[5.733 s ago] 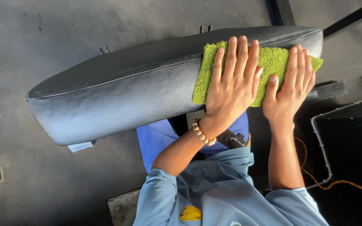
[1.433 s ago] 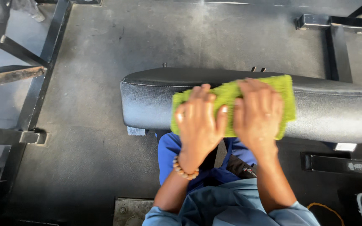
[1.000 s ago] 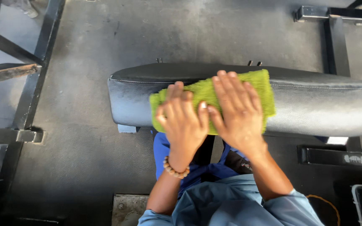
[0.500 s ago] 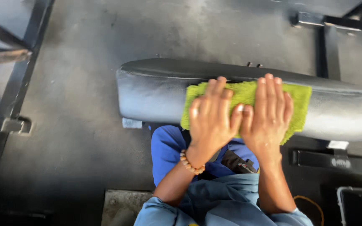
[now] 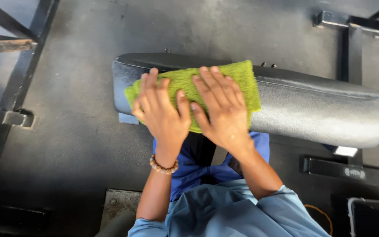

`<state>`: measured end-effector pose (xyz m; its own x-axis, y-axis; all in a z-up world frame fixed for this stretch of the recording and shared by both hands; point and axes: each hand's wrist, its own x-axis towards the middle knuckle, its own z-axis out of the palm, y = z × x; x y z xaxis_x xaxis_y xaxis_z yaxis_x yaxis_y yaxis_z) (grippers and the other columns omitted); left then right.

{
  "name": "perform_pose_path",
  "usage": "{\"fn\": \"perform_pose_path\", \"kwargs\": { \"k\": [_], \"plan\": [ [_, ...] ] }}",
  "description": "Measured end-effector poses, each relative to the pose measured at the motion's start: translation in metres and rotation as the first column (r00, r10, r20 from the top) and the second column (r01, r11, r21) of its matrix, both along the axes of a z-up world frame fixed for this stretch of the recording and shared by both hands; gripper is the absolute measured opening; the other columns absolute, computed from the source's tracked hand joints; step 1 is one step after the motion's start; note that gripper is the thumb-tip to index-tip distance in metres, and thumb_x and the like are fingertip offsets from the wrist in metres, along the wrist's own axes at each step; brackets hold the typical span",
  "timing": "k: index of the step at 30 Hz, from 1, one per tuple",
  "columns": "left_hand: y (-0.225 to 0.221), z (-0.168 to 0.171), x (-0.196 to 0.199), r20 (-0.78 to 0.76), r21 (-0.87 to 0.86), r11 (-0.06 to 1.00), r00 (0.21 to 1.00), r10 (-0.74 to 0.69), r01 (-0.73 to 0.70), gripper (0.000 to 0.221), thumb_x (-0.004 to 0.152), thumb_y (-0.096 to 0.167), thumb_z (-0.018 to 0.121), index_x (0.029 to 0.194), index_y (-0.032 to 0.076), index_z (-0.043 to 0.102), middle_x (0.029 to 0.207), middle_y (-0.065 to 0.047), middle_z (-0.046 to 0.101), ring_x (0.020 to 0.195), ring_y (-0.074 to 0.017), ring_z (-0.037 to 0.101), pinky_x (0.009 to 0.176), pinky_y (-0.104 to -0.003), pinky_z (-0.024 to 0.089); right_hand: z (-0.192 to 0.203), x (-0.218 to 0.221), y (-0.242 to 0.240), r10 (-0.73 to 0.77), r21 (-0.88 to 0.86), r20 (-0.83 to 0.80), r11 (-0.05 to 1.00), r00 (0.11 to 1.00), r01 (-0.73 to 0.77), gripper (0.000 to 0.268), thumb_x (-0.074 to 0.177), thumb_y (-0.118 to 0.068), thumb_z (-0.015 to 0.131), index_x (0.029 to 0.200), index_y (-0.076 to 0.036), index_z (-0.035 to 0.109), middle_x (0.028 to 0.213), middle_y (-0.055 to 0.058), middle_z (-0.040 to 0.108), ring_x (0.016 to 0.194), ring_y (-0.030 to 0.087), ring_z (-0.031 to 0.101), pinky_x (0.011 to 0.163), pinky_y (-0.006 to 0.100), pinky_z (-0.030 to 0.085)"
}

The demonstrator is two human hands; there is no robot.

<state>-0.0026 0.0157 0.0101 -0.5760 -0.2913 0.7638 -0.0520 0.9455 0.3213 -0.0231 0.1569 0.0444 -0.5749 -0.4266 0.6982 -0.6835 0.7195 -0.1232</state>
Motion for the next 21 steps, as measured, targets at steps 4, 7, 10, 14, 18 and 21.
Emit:
{"fn": "perform_pose_path", "kwargs": {
  "k": [4,7,10,14,18,21],
  "plan": [
    [0.066,0.014,-0.006,0.009,-0.029,0.983,0.983,-0.182,0.183,0.032,0.112,0.039,0.048,0.119,0.014,0.066,0.145,-0.015,0.065,0.139,-0.0350,0.062,0.105,-0.047,0.032,-0.003,0.000,0.075,-0.098,-0.016,0.016,0.995,0.995,0.099,0.047,0.102,-0.027,0.069,0.144,-0.005,0.072,0.149,0.016,0.068,0.141,0.035,0.062,0.118,0.051,0.045],
    [0.112,0.020,-0.010,0.019,-0.044,0.950,0.951,-0.307,0.308,0.033,0.110,0.040,0.051,0.121,0.013,0.067,0.148,-0.017,0.065,0.141,-0.0338,0.062,0.106,-0.047,0.036,-0.012,0.007,0.129,-0.256,-0.033,0.029,0.966,0.966,0.257,0.042,0.106,-0.020,0.069,0.145,-0.003,0.072,0.151,0.016,0.068,0.140,0.038,0.061,0.120,0.052,0.040],
    [0.130,0.025,-0.011,0.044,-0.055,0.916,0.918,-0.395,0.397,0.036,0.110,0.041,0.050,0.119,0.012,0.070,0.150,-0.013,0.063,0.141,-0.0285,0.059,0.109,-0.045,0.038,-0.014,0.022,0.152,-0.325,-0.034,0.043,0.945,0.945,0.326,0.042,0.110,-0.019,0.066,0.147,-0.002,0.069,0.152,0.018,0.065,0.141,0.041,0.059,0.121,0.054,0.039],
    [0.116,0.030,-0.008,0.147,-0.206,0.844,0.868,-0.474,0.495,0.042,0.113,0.044,0.051,0.135,0.013,0.070,0.134,-0.003,0.059,0.126,-0.0207,0.056,0.110,-0.039,0.048,-0.009,0.033,0.131,-0.438,-0.088,0.077,0.892,0.896,0.443,0.033,0.113,-0.017,0.056,0.131,0.010,0.062,0.133,0.029,0.053,0.124,0.047,0.050,0.109,0.059,0.038],
    [0.082,0.036,-0.004,0.207,-0.156,0.843,0.852,-0.481,0.514,0.046,0.114,0.041,0.040,0.138,0.012,0.066,0.121,-0.003,0.067,0.108,-0.0232,0.061,0.100,-0.039,0.049,-0.015,0.020,0.103,-0.497,0.014,0.029,0.868,0.868,0.496,0.020,0.103,-0.014,0.061,0.112,0.003,0.061,0.110,0.023,0.054,0.103,0.041,0.044,0.090,0.058,0.034],
    [0.047,0.017,-0.015,0.100,-0.027,0.871,0.868,-0.486,0.490,0.047,0.103,0.051,0.056,0.128,0.014,0.068,0.105,-0.007,0.062,0.095,-0.0303,0.065,0.088,-0.051,0.054,-0.039,-0.005,0.087,-0.447,0.136,-0.084,0.880,0.890,0.455,0.027,0.100,-0.035,0.070,0.117,-0.015,0.066,0.105,0.008,0.051,0.099,0.034,0.049,0.092,0.050,0.037]
  ]
}}
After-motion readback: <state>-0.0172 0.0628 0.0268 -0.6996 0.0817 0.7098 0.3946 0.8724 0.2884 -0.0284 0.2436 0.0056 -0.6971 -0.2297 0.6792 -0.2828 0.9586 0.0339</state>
